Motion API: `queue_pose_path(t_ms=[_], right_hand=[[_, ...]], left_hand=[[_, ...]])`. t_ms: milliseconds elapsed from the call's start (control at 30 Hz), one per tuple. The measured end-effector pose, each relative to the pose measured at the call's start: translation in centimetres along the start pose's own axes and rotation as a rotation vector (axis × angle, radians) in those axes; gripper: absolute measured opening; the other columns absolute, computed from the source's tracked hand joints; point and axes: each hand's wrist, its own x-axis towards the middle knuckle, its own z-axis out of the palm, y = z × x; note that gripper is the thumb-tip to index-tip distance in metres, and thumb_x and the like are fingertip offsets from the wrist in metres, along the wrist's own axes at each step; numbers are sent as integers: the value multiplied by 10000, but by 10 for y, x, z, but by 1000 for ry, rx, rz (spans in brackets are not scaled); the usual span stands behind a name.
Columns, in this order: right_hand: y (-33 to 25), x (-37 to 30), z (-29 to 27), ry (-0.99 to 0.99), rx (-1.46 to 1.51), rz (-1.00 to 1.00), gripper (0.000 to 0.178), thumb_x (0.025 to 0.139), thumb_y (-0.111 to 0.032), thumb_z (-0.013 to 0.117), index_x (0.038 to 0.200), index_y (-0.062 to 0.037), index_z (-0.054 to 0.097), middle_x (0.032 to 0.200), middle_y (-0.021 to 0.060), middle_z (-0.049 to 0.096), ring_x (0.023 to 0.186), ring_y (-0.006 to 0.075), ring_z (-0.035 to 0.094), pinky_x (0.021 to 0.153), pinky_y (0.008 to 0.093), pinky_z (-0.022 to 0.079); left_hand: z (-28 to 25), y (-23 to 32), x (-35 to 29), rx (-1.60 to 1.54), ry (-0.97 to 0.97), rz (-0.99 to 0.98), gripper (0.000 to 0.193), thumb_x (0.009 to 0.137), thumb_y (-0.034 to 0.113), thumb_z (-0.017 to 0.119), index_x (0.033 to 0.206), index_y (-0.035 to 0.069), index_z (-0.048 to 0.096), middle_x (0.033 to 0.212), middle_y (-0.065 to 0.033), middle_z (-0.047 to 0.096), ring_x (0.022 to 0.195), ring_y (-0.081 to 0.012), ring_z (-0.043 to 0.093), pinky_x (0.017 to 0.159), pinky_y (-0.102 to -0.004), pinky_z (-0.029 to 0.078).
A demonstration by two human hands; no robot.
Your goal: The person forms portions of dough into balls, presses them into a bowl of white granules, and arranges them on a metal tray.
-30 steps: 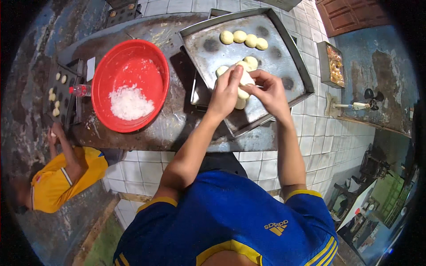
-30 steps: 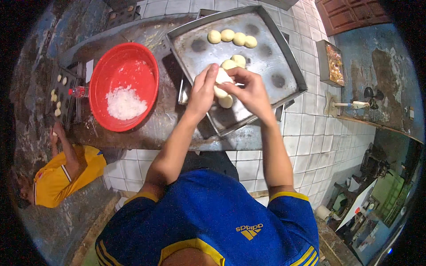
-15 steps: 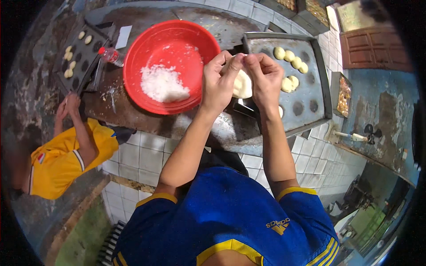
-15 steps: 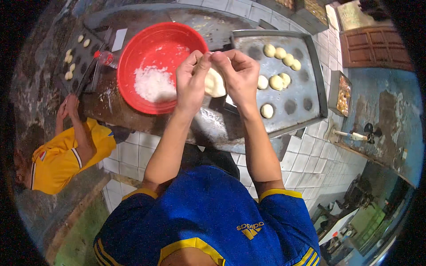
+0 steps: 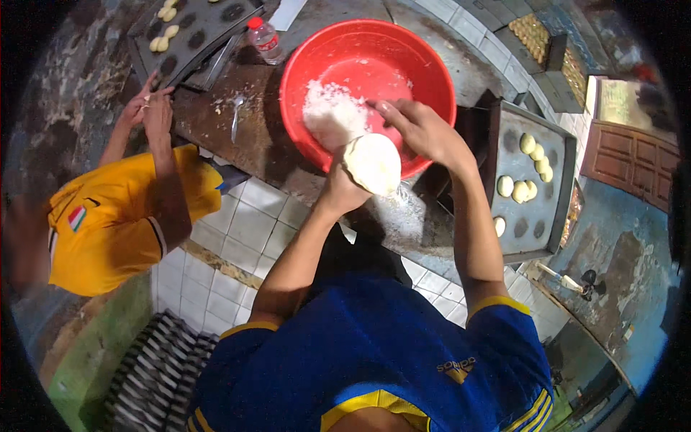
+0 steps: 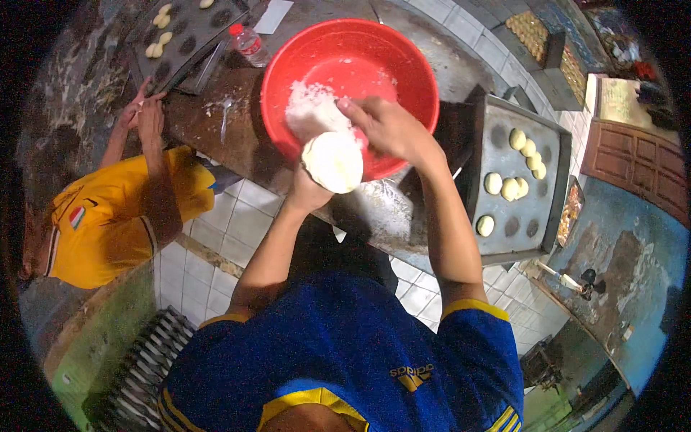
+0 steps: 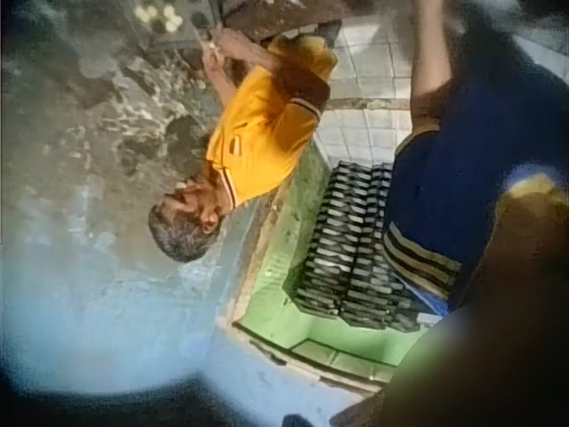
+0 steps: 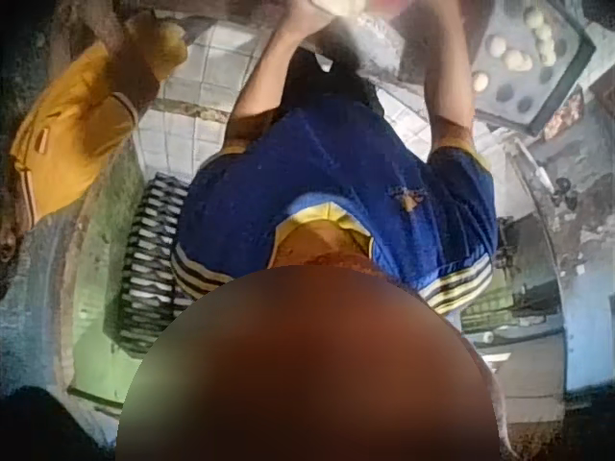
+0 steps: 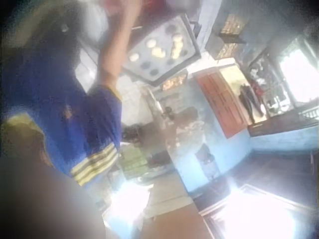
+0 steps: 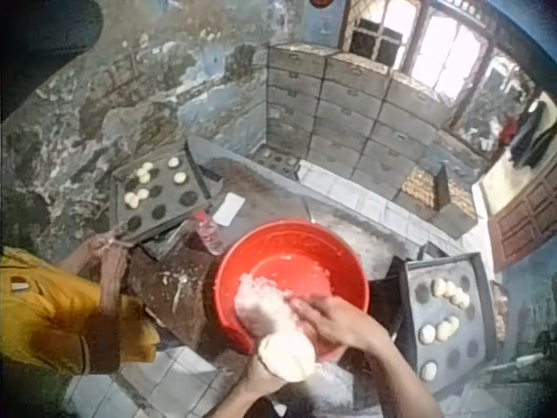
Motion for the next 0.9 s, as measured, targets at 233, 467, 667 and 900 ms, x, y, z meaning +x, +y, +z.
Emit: queue_pose_path(t_ms=[233,467,667,900], right_hand=[[119,240,72,86,-698,-685,352,1033,-300,601,1301,-112,731,1232,155,745,1078,366,738,946,481,606],[102,295,92,-219,-1236,-590,335,1027,-339,554,943,-132,803,1067,125,798,992,319,777,887,477,627],[166,265,54,-207,-936,-789,353,1090,-372,488,1080,-126,743,1164,120,733,1007,353,739,868,492,601],[258,154,56,-165,-852,-389,271,1034,-334,580,1105,-139,754,1124,122,741,995,343,745,870,487,601]], left_hand=[[-88,-5,-4,114,138,-460,362,843,39,768,1190,-10,676,1128,-130,747,1069,-241,716,979,-374,551],[-131,-24,-24,217,154,-499,325,855,23,771,1169,16,689,1017,-77,761,954,-189,722,897,-338,563],[-130,-53,-31,-131,316,-810,260,894,13,778,1133,63,692,952,-14,727,747,-88,635,623,-254,498],[-122,-61,-2,-274,218,-869,234,928,60,789,1131,68,673,906,17,696,700,-47,587,544,-226,433]])
